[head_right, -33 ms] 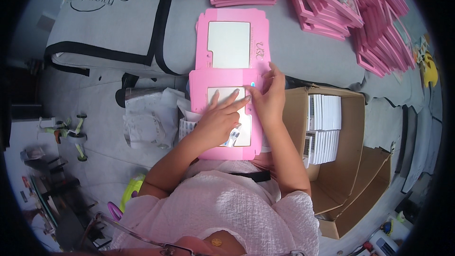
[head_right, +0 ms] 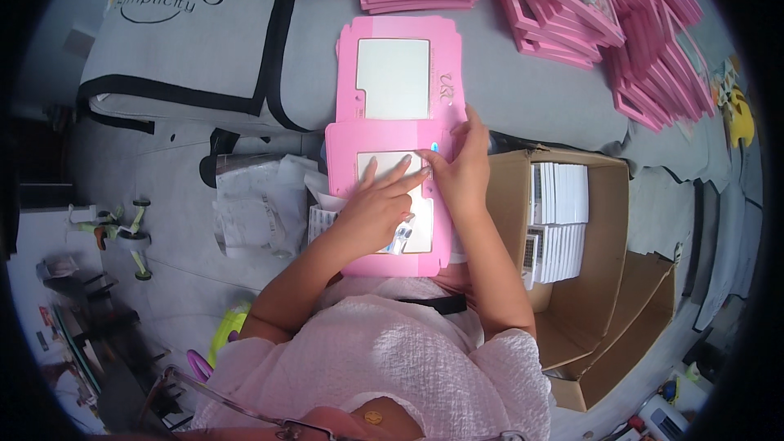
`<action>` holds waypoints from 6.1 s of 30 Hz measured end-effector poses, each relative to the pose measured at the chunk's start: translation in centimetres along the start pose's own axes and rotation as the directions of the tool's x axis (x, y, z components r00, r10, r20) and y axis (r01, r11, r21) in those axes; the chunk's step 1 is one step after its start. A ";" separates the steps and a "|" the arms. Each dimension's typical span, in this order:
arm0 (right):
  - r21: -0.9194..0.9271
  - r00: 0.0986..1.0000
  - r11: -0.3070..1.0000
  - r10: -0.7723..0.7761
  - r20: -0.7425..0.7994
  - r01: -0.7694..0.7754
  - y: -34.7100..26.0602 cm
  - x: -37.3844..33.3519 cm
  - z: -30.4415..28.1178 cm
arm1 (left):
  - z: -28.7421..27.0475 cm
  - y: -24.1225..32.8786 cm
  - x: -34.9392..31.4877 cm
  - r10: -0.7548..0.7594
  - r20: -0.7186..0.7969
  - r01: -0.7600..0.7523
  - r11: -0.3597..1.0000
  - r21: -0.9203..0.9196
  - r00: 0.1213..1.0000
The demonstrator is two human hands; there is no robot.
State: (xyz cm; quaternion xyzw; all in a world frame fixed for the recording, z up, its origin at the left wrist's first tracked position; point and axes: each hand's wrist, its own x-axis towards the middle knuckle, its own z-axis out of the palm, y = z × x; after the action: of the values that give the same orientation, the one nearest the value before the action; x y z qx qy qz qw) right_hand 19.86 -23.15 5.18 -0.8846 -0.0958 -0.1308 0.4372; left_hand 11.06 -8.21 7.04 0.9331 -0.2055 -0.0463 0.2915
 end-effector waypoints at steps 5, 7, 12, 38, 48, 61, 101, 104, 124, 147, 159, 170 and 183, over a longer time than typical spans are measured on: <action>-0.029 0.992 0.993 0.114 -0.049 -0.116 -0.2 2.1 0.2 | -1.1 -0.4 -0.3 0.041 0.025 -0.039 0.997 -0.071 0.999; 0.053 0.990 0.996 0.072 -0.123 -0.065 1.8 1.8 -0.2 | -2.8 -0.2 -1.5 0.015 0.030 -0.012 0.997 -0.073 0.999; -0.106 0.997 0.993 -0.044 0.067 0.051 0.1 -4.8 -4.9 | -5.1 -0.9 -6.8 -0.068 0.180 0.077 0.996 -0.047 0.981; 0.075 0.945 0.942 0.324 0.046 -0.327 0.1 -9.1 -6.9 | -1.2 -0.7 -7.9 -0.023 0.143 0.055 0.972 -0.226 0.989; 0.550 0.978 0.827 0.193 -0.080 -0.118 -2.3 7.7 -4.1 | -1.8 -1.2 -8.9 -0.079 0.175 0.117 0.969 -0.216 0.981; -0.045 0.920 0.973 -0.228 -0.320 0.225 2.4 11.2 2.2 | -3.6 -1.0 -8.1 -0.187 -0.008 0.176 0.934 -0.311 0.982; 0.461 0.913 0.790 0.375 0.158 -0.404 1.6 0.3 -2.1 | 0.0 -0.6 -0.5 -0.305 -0.299 0.268 0.950 -0.160 0.904; 0.385 0.922 0.839 0.365 0.128 -0.385 1.5 0.2 -1.8 | 0.1 -0.7 -0.5 -0.308 -0.291 0.279 0.950 -0.138 0.906; 0.074 0.962 0.965 0.259 -0.091 -0.252 1.0 1.5 -0.8 | -1.3 -1.3 -2.1 -0.199 -0.068 0.177 0.952 -0.252 0.978; 0.550 0.993 0.834 0.095 -0.063 -0.044 -5.0 3.2 -6.5 | -3.4 -2.5 -7.3 -0.372 -0.070 0.228 0.695 -0.682 0.926; 0.370 0.924 0.928 -0.175 0.339 0.039 -6.7 0.1 -2.0 | -3.0 -1.7 -3.4 -0.512 -0.365 0.197 0.750 -0.631 0.778; 0.454 0.869 0.809 0.134 0.477 -0.374 -4.9 -6.1 -2.7 | -1.8 -0.3 -2.3 -0.479 -0.261 0.247 0.760 -0.602 0.838; 0.300 0.961 0.940 0.079 0.267 -0.160 -4.3 -6.2 -4.0 | -1.0 0.4 -1.5 -0.388 -0.330 0.221 0.868 -0.445 0.861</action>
State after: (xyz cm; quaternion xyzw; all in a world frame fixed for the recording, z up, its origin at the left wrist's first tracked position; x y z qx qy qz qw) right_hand 12.16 -24.11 8.75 -0.8160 -0.1158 0.0262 0.5657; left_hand 9.76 -7.36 7.99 0.8649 0.0267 0.0631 0.4972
